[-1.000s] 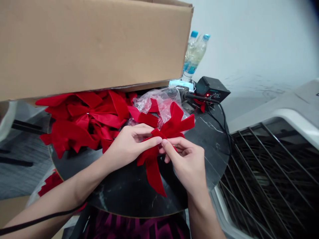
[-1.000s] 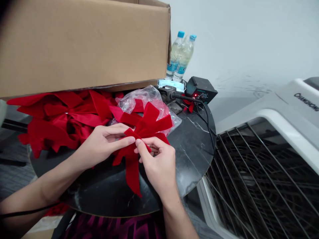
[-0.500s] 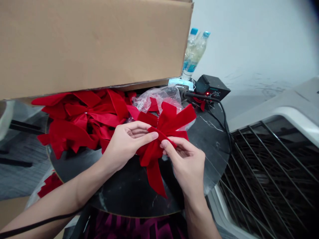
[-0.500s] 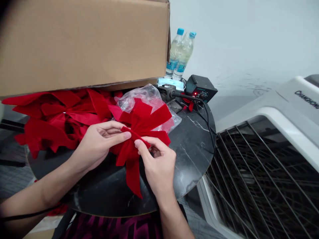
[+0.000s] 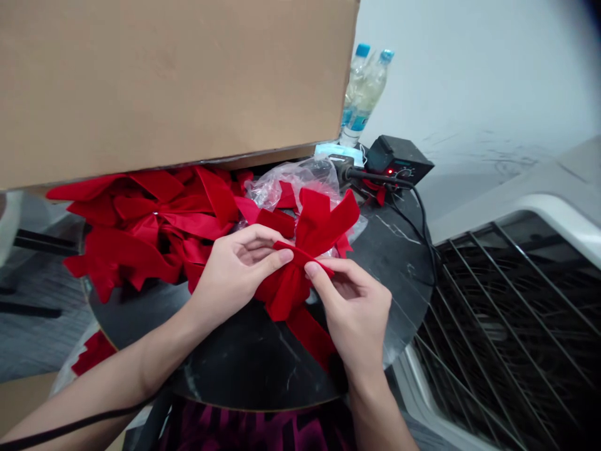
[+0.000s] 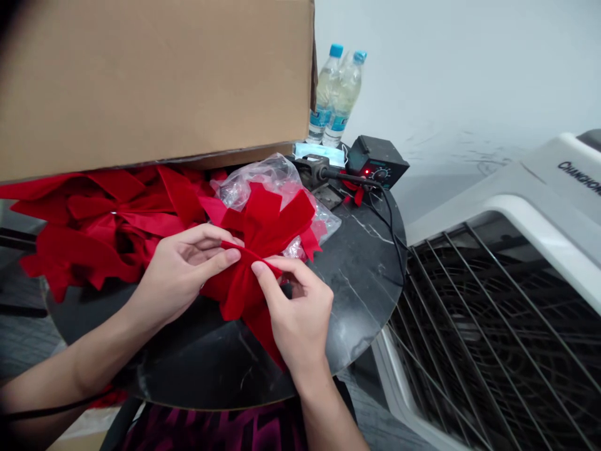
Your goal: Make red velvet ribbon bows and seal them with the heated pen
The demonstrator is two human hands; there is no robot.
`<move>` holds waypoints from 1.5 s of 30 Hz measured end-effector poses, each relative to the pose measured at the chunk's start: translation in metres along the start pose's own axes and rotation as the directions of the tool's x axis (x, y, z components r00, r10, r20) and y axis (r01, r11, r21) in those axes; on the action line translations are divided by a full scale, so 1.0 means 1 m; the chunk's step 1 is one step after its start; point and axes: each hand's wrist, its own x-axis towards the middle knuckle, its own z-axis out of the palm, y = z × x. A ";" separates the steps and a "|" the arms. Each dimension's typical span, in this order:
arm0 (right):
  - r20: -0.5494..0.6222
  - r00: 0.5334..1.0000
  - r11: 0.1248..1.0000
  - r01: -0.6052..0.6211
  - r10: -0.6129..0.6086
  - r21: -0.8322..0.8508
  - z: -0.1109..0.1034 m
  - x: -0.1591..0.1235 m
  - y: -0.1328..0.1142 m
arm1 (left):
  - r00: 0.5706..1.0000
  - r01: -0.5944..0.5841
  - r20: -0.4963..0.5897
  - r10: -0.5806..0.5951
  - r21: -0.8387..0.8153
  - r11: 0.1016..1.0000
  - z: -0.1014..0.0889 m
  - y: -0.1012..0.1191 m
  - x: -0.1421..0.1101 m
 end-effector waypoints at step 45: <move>-0.021 0.985 0.970 -0.165 0.172 0.177 0.005 -0.001 0.007 | 0.987 0.140 -0.083 -0.139 0.009 0.990 0.004 0.001 -0.006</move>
